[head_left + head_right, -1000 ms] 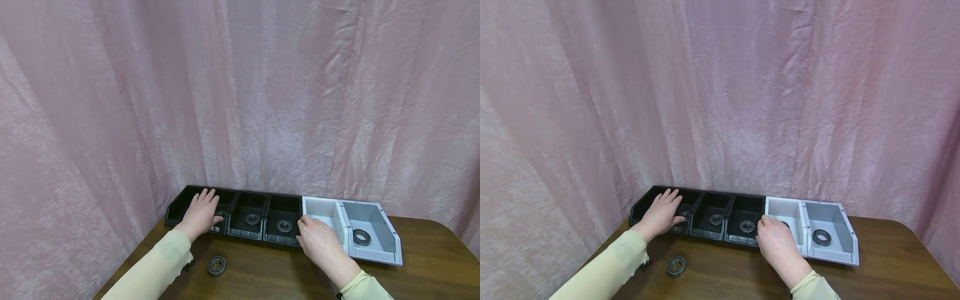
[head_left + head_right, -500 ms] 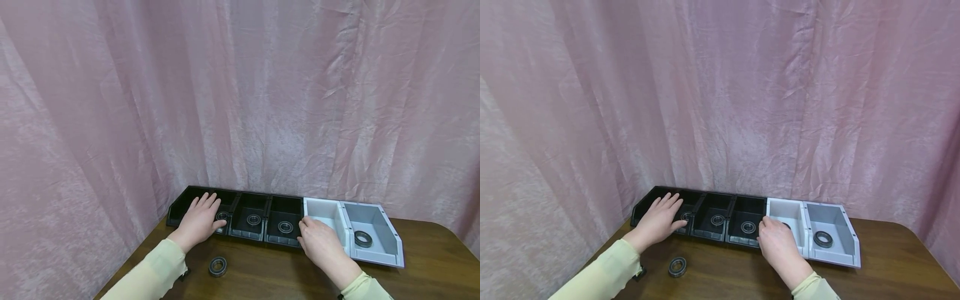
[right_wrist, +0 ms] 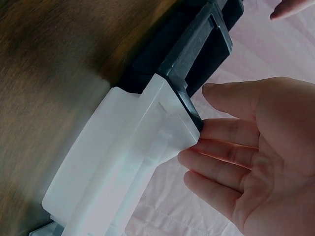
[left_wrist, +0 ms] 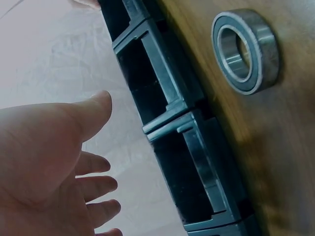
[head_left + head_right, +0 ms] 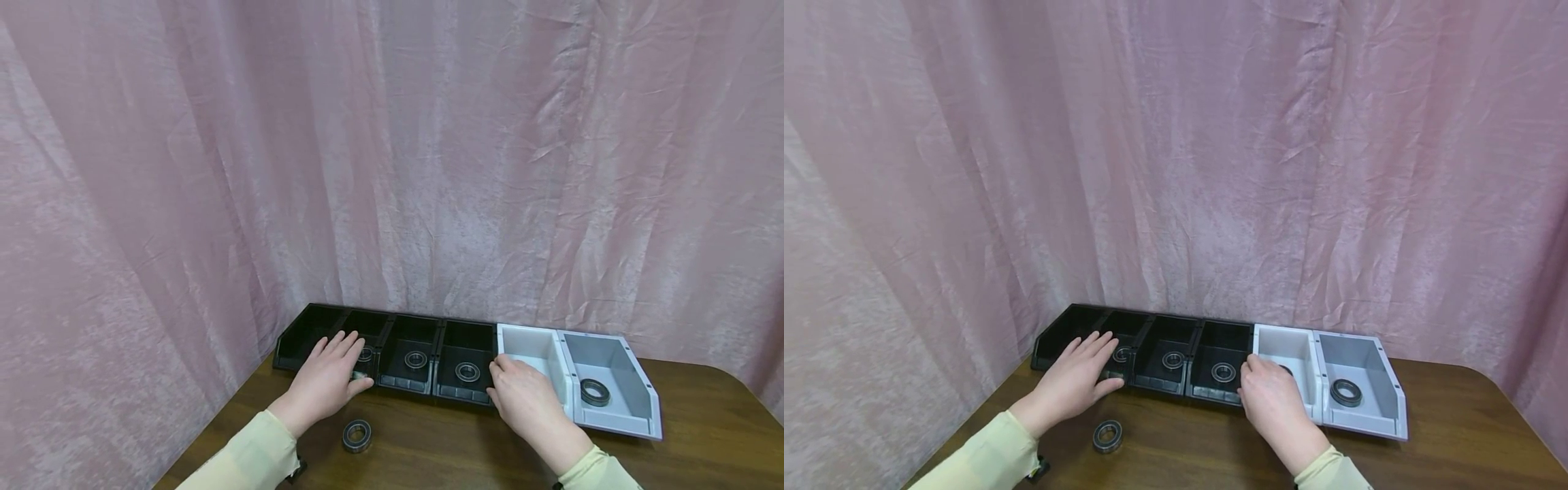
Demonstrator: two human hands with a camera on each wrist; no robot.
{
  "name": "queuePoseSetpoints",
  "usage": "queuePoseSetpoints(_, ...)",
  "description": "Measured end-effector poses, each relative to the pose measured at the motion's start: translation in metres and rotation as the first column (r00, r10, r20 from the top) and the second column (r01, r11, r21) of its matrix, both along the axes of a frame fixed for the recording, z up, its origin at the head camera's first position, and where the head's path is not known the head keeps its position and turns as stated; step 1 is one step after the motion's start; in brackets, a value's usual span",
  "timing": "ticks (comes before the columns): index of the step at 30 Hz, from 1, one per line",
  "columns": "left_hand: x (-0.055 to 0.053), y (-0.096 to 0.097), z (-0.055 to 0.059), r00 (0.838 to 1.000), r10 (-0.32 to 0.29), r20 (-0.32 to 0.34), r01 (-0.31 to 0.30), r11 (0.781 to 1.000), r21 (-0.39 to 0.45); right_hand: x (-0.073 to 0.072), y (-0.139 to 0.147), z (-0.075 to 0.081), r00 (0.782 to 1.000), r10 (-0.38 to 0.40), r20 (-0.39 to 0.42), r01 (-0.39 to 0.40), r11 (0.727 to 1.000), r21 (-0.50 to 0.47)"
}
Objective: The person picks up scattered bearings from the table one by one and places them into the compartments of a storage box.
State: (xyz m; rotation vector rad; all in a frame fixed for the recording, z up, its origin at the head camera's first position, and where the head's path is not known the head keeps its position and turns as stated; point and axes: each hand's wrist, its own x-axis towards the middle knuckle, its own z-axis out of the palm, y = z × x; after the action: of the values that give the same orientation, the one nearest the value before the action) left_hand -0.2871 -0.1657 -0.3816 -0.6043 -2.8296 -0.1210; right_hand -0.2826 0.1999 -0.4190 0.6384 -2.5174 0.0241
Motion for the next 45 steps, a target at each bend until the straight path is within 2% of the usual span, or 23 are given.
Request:
queuePoseSetpoints(8, 0.009, -0.003, -0.007, 1.0, 0.002, 0.017, -0.002, 1.0, -0.005, -0.001, 0.0, -0.001, 1.0, 0.009, -0.018, -0.009, 1.0, 0.002)
queuePoseSetpoints(17, 0.024, -0.002, -0.014, 0.998, -0.054, 0.025, 0.053, 0.998, 0.016, -0.001, 0.0, 0.0, 1.0, 0.008, -0.005, -0.008, 1.0, -0.002)
queuePoseSetpoints(30, 0.036, -0.001, -0.022, 0.996, -0.087, 0.011, 0.087, 0.996, 0.028, -0.002, 0.0, -0.001, 1.0, 0.006, -0.002, -0.006, 1.0, -0.011)
queuePoseSetpoints(40, 0.041, -0.003, -0.034, 0.993, -0.103, 0.064, 0.103, 0.995, 0.005, 0.0, 0.001, -0.003, 0.998, 0.029, -0.047, -0.03, 0.999, -0.027)
queuePoseSetpoints(45, 0.044, -0.003, -0.038, 0.991, -0.111, 0.078, 0.112, 0.994, -0.002, 0.0, 0.001, -0.003, 0.999, 0.02, -0.041, -0.021, 1.0, -0.02)
